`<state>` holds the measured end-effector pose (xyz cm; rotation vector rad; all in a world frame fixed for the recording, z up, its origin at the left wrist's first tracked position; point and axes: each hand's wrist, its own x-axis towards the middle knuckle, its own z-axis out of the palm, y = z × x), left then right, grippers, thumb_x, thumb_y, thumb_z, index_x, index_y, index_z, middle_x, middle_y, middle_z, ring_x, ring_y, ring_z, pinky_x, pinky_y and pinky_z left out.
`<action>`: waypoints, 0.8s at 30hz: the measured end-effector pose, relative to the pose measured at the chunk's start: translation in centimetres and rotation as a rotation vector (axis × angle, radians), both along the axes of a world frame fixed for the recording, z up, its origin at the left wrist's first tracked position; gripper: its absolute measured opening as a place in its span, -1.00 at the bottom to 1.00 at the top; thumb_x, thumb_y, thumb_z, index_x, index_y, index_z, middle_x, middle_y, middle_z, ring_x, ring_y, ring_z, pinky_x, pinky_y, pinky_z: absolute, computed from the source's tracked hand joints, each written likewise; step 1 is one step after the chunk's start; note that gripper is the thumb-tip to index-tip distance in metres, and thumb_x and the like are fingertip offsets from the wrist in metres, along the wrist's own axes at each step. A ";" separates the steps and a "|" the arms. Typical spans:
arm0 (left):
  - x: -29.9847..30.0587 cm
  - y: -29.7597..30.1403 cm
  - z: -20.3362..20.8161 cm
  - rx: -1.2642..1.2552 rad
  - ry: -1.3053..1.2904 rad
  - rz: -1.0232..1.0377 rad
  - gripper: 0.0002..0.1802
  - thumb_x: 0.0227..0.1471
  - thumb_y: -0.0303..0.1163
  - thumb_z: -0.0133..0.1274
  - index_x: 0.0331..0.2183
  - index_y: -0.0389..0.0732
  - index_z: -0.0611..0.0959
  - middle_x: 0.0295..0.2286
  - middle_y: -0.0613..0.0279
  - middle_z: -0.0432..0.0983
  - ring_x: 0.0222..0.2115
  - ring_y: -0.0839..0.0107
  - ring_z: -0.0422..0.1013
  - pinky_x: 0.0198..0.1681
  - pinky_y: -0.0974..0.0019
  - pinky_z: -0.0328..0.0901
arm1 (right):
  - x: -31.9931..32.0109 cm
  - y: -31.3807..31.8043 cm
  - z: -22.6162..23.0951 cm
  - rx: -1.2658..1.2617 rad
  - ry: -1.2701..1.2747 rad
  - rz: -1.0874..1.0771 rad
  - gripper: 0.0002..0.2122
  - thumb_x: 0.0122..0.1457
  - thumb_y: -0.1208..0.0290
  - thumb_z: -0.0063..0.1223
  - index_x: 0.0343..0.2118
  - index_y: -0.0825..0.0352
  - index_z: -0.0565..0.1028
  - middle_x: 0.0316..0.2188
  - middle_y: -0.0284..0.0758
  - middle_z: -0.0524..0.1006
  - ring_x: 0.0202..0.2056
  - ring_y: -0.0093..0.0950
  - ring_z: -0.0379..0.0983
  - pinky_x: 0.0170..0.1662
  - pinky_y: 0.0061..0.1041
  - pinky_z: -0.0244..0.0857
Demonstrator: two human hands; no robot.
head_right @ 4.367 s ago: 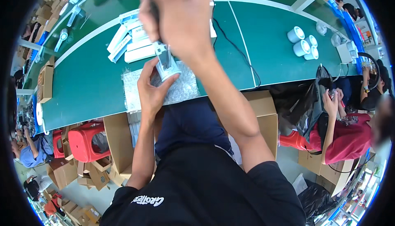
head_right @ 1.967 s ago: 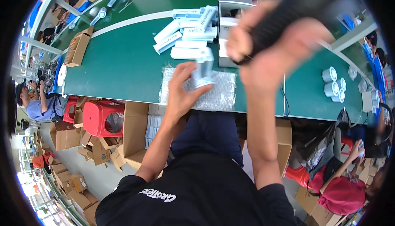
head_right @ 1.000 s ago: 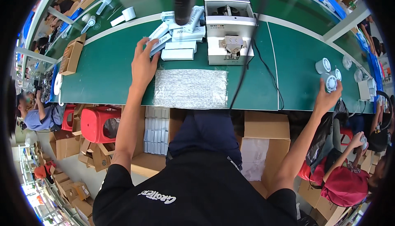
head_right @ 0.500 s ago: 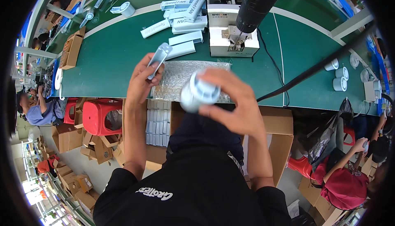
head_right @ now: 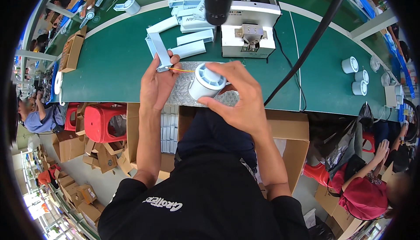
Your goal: Assembling portable electronic fans by placing the motor into the housing and securing components with an electric screwdriver.
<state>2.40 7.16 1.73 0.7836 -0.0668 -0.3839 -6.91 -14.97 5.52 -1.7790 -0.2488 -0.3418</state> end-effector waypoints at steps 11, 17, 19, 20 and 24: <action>-0.7 -3.2 -0.4 -0.081 0.002 0.092 -0.62 0.44 -0.14 -0.15 -0.09 -0.32 0.48 -0.22 0.04 0.46 -0.21 0.24 0.39 0.00 0.19 0.31 | 0.2 1.2 -1.1 0.020 0.189 -0.055 -0.48 -0.03 0.55 0.48 0.05 0.37 0.55 -0.09 -0.29 0.52 -0.18 -0.52 0.55 -0.22 -0.58 0.50; -0.9 -4.1 -0.5 0.068 -0.056 0.141 -0.56 0.46 -0.03 -0.21 -0.06 -0.25 0.47 -0.22 0.04 0.55 -0.22 0.21 0.49 0.02 0.12 0.33 | 0.7 1.5 -2.4 0.120 0.160 -0.078 -0.44 -0.02 0.47 0.51 0.07 0.39 0.50 -0.15 -0.26 0.53 -0.25 -0.47 0.57 -0.24 -0.51 0.57; -1.1 -4.7 -0.3 0.188 -0.120 0.185 -0.55 0.46 -0.02 -0.24 -0.05 -0.24 0.43 -0.23 0.05 0.55 -0.21 0.26 0.49 0.02 0.12 0.34 | 0.8 2.3 -2.6 0.187 0.152 -0.086 -0.41 -0.04 0.47 0.51 0.08 0.39 0.47 -0.14 -0.24 0.52 -0.23 -0.41 0.57 -0.22 -0.45 0.55; -1.3 -5.2 -0.3 0.194 -0.121 0.196 -0.55 0.46 -0.02 -0.24 -0.05 -0.24 0.43 -0.23 0.05 0.55 -0.21 0.26 0.49 0.02 0.12 0.34 | 0.8 2.6 -2.6 0.254 0.144 -0.096 -0.38 -0.06 0.48 0.51 0.10 0.39 0.44 -0.14 -0.21 0.51 -0.22 -0.34 0.57 -0.20 -0.38 0.53; -1.1 -7.1 -0.2 0.563 -0.480 0.256 -0.54 0.46 -0.03 -0.25 0.01 -0.28 0.35 -0.21 0.07 0.52 -0.16 0.38 0.42 -0.01 0.25 0.33 | 1.6 2.4 -2.8 -0.254 -0.082 -0.210 -0.33 -0.11 0.50 0.49 0.10 0.39 0.37 -0.14 -0.13 0.49 -0.16 -0.12 0.54 -0.13 -0.23 0.46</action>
